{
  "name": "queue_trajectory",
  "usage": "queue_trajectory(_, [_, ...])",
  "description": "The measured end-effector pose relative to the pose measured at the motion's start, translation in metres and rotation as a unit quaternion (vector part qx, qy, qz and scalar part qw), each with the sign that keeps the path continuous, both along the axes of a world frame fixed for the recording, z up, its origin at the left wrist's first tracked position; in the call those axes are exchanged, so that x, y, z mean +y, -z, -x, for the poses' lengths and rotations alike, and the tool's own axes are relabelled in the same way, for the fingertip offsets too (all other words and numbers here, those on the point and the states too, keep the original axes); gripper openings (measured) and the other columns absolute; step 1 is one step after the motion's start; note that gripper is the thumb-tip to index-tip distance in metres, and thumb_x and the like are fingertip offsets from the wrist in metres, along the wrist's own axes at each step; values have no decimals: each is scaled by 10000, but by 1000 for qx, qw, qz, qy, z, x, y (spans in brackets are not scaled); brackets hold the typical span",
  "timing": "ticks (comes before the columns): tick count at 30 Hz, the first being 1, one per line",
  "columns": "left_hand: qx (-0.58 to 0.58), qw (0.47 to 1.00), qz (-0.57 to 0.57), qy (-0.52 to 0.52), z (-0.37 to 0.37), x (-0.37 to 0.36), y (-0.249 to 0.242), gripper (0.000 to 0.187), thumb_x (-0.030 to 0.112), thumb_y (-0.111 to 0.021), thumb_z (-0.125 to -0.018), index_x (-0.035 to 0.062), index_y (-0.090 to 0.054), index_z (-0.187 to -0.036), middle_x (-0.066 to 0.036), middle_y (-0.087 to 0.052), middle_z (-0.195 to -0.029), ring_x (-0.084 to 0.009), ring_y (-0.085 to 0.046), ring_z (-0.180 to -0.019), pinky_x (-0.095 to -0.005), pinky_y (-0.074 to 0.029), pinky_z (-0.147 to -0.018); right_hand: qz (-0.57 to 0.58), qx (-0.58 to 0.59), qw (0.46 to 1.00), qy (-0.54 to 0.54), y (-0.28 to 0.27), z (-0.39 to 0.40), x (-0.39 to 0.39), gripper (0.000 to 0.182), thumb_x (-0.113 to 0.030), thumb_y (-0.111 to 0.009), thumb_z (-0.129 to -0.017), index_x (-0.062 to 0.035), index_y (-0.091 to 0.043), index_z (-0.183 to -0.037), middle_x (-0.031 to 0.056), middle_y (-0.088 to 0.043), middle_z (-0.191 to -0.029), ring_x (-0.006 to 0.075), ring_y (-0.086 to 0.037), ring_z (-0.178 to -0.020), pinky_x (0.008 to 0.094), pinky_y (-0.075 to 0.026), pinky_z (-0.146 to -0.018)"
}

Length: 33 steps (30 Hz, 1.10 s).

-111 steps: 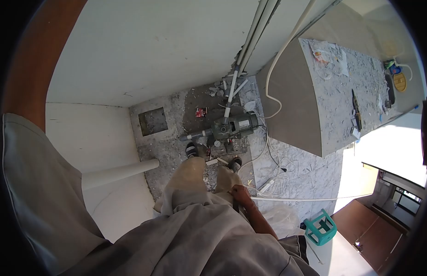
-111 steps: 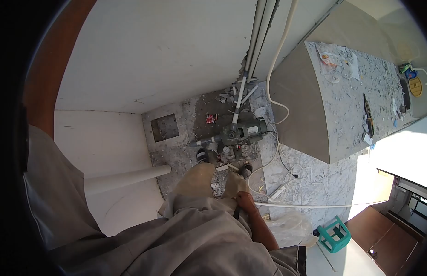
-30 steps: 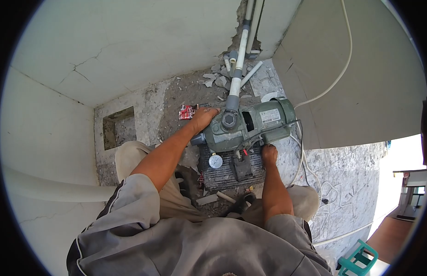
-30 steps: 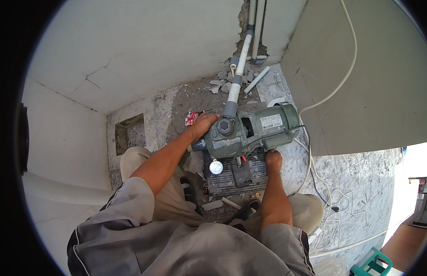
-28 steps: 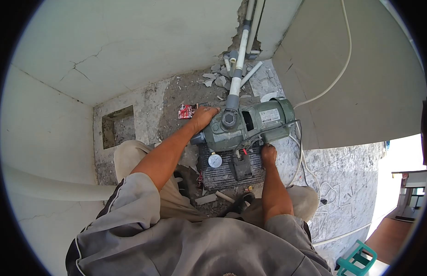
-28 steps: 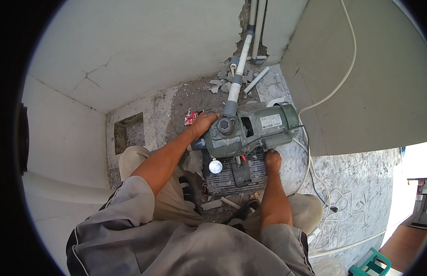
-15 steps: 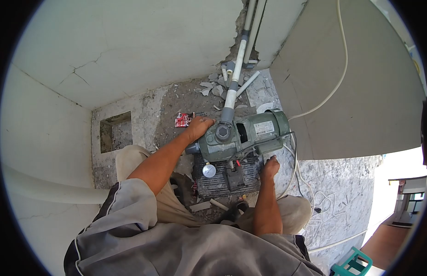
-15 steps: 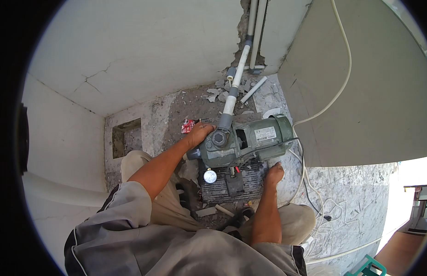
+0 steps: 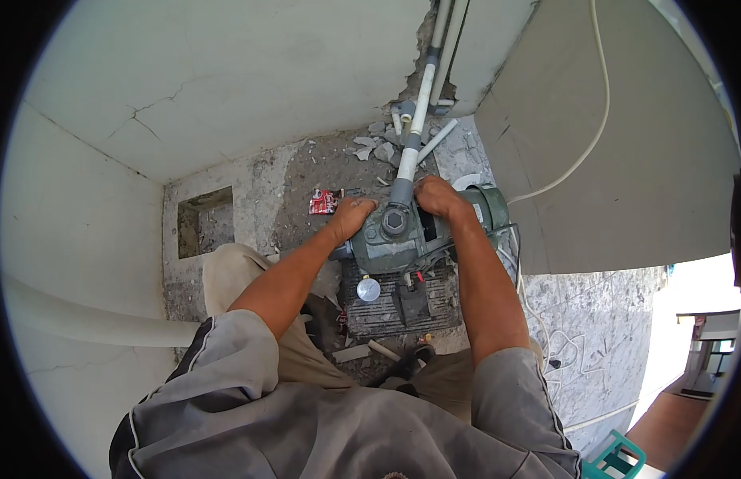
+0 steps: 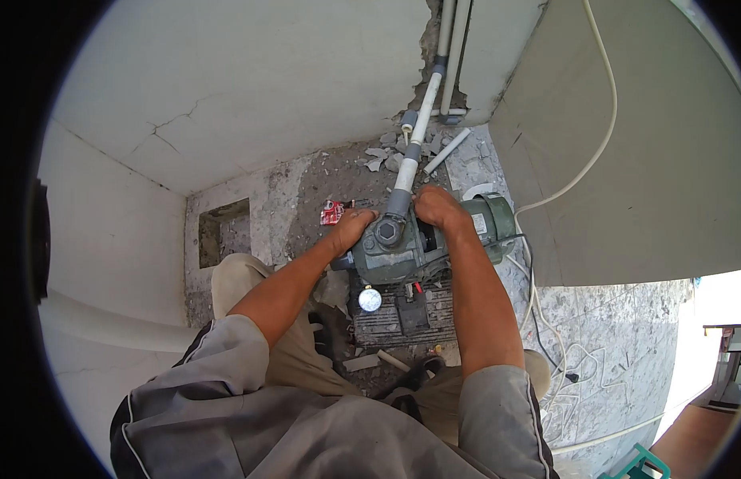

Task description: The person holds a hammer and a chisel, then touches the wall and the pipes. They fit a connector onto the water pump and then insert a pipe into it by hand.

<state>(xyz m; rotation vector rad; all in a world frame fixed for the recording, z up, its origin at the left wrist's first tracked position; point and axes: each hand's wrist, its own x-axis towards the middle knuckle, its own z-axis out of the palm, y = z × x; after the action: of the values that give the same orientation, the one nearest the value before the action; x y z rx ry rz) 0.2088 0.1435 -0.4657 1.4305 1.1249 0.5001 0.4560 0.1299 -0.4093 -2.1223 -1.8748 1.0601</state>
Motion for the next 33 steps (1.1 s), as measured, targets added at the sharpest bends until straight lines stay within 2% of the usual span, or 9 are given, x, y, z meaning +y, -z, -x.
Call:
queue_trajectory(6, [34, 997, -49, 44, 3, -1, 1, 409, 349, -513, -940, -28, -664, -992, -227, -687, -980, -321, -645, -888, -379, -474, -822, -17, 5, 999, 34, -17, 9, -18, 376, -305, -526, -959, 13, -682, -1086, 269, -667, -1117, 431, -612, -1093, 474, -465, -963])
queue_trajectory(9, [50, 996, -65, 41, 1, -1, 5, 417, 356, -493, -952, -27, -654, -994, -236, -680, -989, -344, -641, -897, -389, -471, -822, -76, 66, 995, 14, -3, 3, -19, 340, -221, -561, -864, 15, -684, -1077, 262, -684, -1070, 400, -646, -1048, 452, -480, -930])
queue_trajectory(12, [72, 988, -121, 60, 2, -1, 1, 414, 357, -496, -949, -20, -660, -999, -235, -683, -998, -350, -645, -909, -392, -466, -833, 49, 120, 992, -1, -21, -3, -16, 417, -174, -564, -758, 5, -687, -1114, 259, -695, -1045, 355, -669, -1026, 406, -499, -904])
queue_trajectory(13, [72, 988, -124, 61, 2, -2, 2, 410, 355, -495, -949, -16, -661, -1003, -234, -683, -1008, -357, -644, -922, -394, -467, -839, 75, 130, 988, -25, -38, -2, -22, 550, -199, -583, -711, -6, -651, -1222, 278, -664, -1155, 321, -631, -1130, 376, -465, -971])
queue_trajectory(16, [70, 991, -102, 53, 0, -2, 2, 398, 348, -492, -947, -4, -664, -1014, -235, -681, -1043, -375, -641, -964, -401, -470, -860, -15, 103, 994, 9, -26, 1, -37, 690, -250, -595, -716, -1, -557, -1358, 284, -573, -1329, 330, -524, -1290, 374, -381, -1080])
queue_trajectory(18, [72, 996, -42, 37, -1, -2, -2, 388, 342, -490, -944, 5, -666, -1022, -239, -678, -1072, -387, -636, -996, -411, -472, -878, 39, 133, 990, 9, -2, -3, -27, 749, -292, -592, -730, 15, -497, -1407, 268, -499, -1420, 336, -440, -1364, 379, -321, -1127])
queue_trajectory(22, [110, 986, -106, 65, 0, 0, 9, 382, 329, -485, -940, 0, -664, -1015, -256, -668, -1086, -396, -629, -1018, -431, -464, -883, 17, 102, 994, 29, -63, 24, -55, 782, -354, -573, -776, 37, -446, -1441, 246, -421, -1503, 355, -353, -1429, 384, -257, -1176])
queue_trajectory(24, [145, 972, -155, 99, 0, 0, -2, 378, 321, -483, -939, -3, -664, -1011, -263, -666, -1076, -398, -629, -1016, -440, -459, -881, 5, 94, 995, 23, -36, 15, -56, 767, -366, -562, -796, 41, -450, -1436, 247, -415, -1506, 356, -346, -1432, 389, -239, -1184])
queue_trajectory(33, [49, 999, -3, -3, -3, -2, 4, 434, 359, -552, -886, -49, -679, -961, -246, -695, -991, -331, -662, -888, -402, -481, -819, -4, 79, 997, 15, -35, 14, -53, 703, -377, -525, -842, 48, -487, -1401, 263, -457, -1463, 380, -384, -1396, 412, -234, -1179])
